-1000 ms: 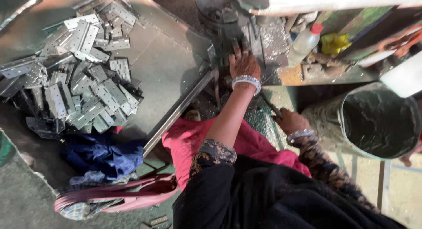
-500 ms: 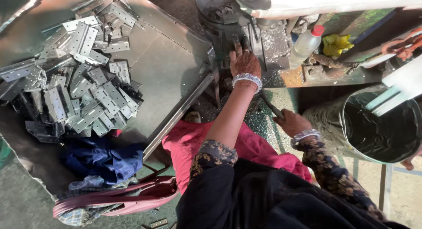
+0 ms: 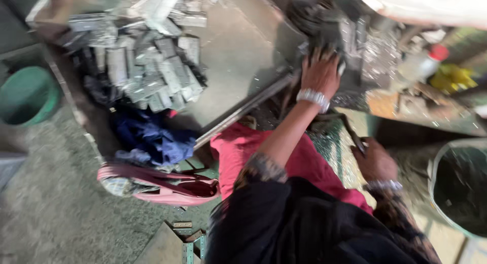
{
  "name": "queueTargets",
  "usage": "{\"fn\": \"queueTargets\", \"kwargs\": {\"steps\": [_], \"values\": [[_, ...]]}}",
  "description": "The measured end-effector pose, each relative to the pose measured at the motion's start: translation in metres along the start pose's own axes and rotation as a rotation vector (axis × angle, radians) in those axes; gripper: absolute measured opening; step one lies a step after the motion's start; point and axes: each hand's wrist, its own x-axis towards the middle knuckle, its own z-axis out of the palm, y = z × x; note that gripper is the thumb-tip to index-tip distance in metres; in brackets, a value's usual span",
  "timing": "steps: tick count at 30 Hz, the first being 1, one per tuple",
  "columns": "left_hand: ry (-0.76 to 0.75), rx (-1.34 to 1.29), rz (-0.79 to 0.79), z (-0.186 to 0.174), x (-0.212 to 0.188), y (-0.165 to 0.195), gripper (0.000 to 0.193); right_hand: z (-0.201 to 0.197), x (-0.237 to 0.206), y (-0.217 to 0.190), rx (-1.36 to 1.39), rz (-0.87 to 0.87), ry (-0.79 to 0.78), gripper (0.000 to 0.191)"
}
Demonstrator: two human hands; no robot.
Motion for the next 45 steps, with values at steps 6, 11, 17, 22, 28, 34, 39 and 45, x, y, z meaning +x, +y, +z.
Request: {"fn": "queueTargets", "kwargs": {"steps": [6,11,17,22,28,34,39,45], "values": [[-0.071,0.451,-0.332,-0.061,-0.050,-0.183,0.054,-0.061,0.021,-0.039,-0.206,0.018,0.147,0.041],[-0.373,0.790,-0.529,-0.082,0.014,-0.335,0.074,-0.076,0.048,-0.064,-0.367,0.064,0.017,0.048],[-0.419,0.505,-0.689,-0.066,0.019,-0.360,0.074,-0.083,0.041,-0.082,-0.350,0.124,-0.063,0.048],[-0.459,0.494,-0.612,-0.040,-0.003,-0.283,0.073,-0.077,0.056,-0.080,-0.212,0.169,-0.163,0.052],[-0.398,0.342,-0.462,-0.045,-0.028,-0.230,0.085,-0.061,0.040,-0.057,-0.301,-0.017,-0.010,0.044],[0.101,0.704,-0.966,-0.042,-0.093,-0.302,0.080,-0.039,0.046,-0.039,-0.419,-0.045,0.049,0.052],[-0.287,0.362,-0.802,0.026,-0.091,-0.264,0.050,-0.031,0.047,-0.034,-0.375,-0.064,0.069,0.055],[-0.168,0.024,-0.620,0.031,-0.052,-0.238,0.026,-0.047,0.018,-0.055,-0.342,-0.128,0.203,0.045]]}}
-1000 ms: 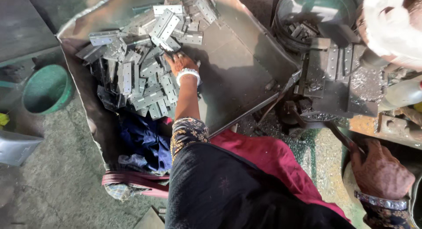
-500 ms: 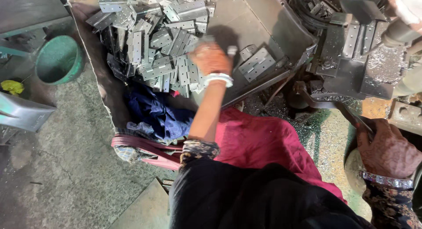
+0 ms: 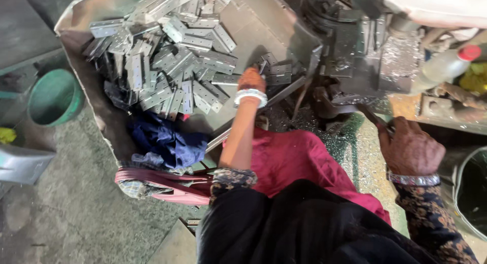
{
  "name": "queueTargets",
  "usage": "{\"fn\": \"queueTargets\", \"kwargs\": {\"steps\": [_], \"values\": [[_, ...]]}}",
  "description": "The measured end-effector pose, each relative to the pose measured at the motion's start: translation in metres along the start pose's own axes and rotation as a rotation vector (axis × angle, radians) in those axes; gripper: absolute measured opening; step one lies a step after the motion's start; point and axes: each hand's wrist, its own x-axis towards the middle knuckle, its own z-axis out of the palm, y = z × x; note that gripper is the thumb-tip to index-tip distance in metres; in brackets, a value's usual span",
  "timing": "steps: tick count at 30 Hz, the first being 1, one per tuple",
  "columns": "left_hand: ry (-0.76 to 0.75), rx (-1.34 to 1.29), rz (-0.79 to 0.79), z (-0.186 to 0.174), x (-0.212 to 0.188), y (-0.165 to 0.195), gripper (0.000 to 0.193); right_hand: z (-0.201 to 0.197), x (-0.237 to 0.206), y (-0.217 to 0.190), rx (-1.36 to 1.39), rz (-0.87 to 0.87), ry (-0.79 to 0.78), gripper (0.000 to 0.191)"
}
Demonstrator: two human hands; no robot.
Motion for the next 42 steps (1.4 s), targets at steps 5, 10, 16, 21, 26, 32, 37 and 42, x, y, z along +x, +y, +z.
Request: {"fn": "queueTargets", "kwargs": {"steps": [5,10,16,21,26,32,37,42], "values": [[0.284,0.059,0.301,-0.001,-0.045,-0.047,0.028,-0.018,-0.013,-0.012,0.150,0.012,0.000,0.038],[0.303,0.270,0.204,-0.020,-0.073,-0.068,0.018,-0.020,-0.022,-0.015,0.245,0.029,-0.046,0.038],[0.051,-0.357,0.292,-0.034,-0.078,0.051,0.035,-0.024,-0.021,-0.015,0.272,0.068,-0.057,0.050],[0.164,-0.598,0.535,0.029,-0.128,0.186,0.043,-0.025,-0.019,-0.013,0.285,0.098,-0.258,0.052],[0.160,-0.022,0.616,0.033,-0.180,0.199,0.051,-0.022,-0.007,-0.010,0.272,0.046,-0.433,0.059],[0.122,0.491,0.733,0.018,-0.176,0.211,0.049,0.010,0.010,0.003,0.275,-0.003,-0.549,0.061],[0.068,0.501,0.712,0.017,-0.170,0.216,0.045,0.066,-0.022,0.008,0.342,0.153,-0.546,0.055],[0.189,0.422,0.753,0.027,-0.177,0.202,0.050,0.085,-0.038,0.003,0.386,0.148,-0.472,0.052]]}}
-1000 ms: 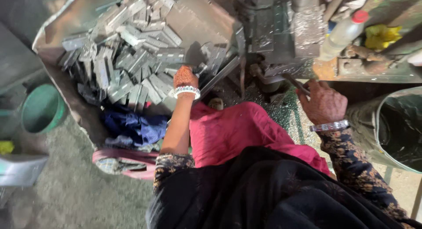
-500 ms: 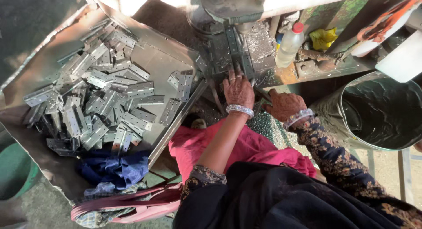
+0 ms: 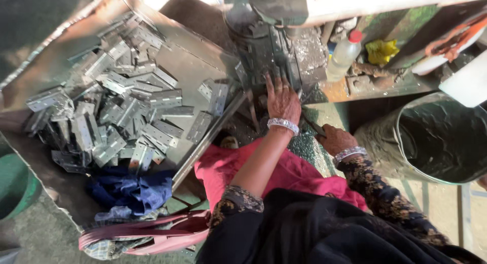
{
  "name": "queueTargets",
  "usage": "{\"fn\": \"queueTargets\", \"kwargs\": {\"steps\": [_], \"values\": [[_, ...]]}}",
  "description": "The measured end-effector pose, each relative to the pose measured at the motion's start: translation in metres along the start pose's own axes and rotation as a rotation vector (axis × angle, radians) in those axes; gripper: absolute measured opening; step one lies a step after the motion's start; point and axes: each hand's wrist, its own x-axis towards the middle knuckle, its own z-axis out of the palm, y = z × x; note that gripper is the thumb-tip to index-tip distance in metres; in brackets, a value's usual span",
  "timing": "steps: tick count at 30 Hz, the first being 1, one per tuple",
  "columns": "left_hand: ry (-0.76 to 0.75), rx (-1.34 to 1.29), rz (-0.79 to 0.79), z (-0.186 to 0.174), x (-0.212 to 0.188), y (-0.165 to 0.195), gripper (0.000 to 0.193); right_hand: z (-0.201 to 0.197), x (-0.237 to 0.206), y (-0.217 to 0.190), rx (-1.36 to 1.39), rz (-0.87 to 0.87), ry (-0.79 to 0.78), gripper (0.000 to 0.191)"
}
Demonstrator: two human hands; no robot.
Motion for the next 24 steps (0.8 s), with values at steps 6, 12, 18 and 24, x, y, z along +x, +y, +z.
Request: {"fn": "queueTargets", "kwargs": {"steps": [6,12,18,24], "values": [[0.017,0.121,-0.028,0.006,0.030,-0.006,0.043,-0.039,0.024,-0.002,-0.077,0.017,-0.114,0.055],[-0.232,0.110,0.051,-0.005,0.018,-0.008,0.041,0.022,-0.015,0.004,0.208,0.103,-0.089,0.053],[-0.099,0.079,0.015,0.009,0.021,-0.008,0.049,0.008,0.014,0.016,0.115,0.100,-0.112,0.053],[-0.122,-0.072,-0.093,0.015,0.034,-0.008,0.048,0.009,0.001,0.002,0.109,0.065,-0.122,0.055]]}}
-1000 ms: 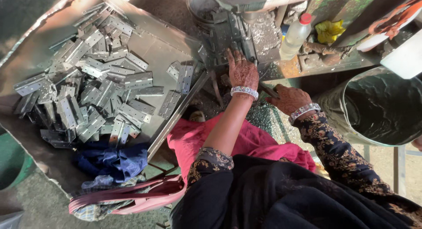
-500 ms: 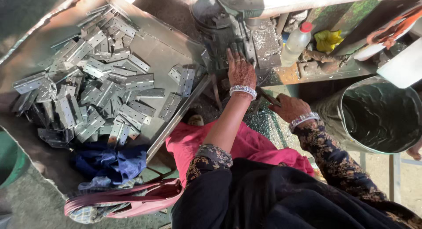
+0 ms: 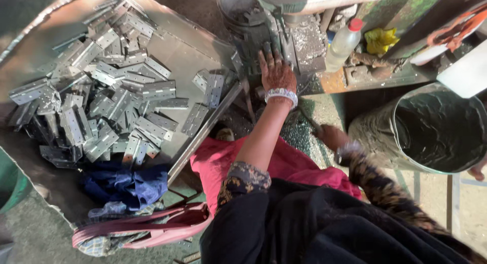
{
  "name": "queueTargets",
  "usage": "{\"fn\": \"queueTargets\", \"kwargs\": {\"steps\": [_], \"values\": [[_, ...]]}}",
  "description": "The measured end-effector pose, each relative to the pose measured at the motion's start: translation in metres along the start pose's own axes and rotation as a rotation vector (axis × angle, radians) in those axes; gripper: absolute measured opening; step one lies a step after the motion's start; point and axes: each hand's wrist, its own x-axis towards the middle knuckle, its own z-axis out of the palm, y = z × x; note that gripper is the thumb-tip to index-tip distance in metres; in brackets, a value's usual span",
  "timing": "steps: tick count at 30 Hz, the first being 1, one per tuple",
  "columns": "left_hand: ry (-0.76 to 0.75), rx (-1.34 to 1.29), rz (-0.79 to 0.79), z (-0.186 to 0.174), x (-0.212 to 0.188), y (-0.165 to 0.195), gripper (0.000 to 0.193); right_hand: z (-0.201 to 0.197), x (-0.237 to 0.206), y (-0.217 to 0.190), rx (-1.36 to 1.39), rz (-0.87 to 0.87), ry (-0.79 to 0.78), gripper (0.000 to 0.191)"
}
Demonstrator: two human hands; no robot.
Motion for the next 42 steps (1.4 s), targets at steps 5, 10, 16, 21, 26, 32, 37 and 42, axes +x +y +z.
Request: {"fn": "queueTargets", "kwargs": {"steps": [5,10,16,21,26,32,37,42], "values": [[-0.110,-0.033,0.044,-0.014,-0.005,-0.006,0.049,0.003,0.000,0.006,-0.019,-0.015,0.037,0.057],[-0.221,0.042,0.037,-0.024,0.007,-0.008,0.047,-0.002,0.013,0.017,-0.050,0.027,-0.011,0.056],[-0.062,-0.003,0.001,-0.025,0.018,-0.013,0.044,0.019,0.006,0.014,0.012,0.018,0.049,0.055],[-0.233,0.017,0.033,-0.031,0.030,-0.007,0.043,0.005,0.023,0.024,-0.056,0.034,0.011,0.054],[-0.177,-0.015,0.018,-0.025,0.043,-0.013,0.048,0.028,0.003,0.021,0.058,0.026,0.039,0.053],[-0.140,-0.103,0.051,0.005,0.011,-0.018,0.043,-0.021,-0.008,-0.006,0.134,-0.080,0.268,0.051],[0.389,-0.288,0.368,0.034,-0.063,-0.041,0.024,-0.066,-0.026,-0.039,0.188,-0.181,0.524,0.045],[0.525,-0.395,0.261,0.007,-0.026,-0.001,0.023,-0.070,-0.036,-0.051,0.191,-0.088,0.429,0.047]]}}
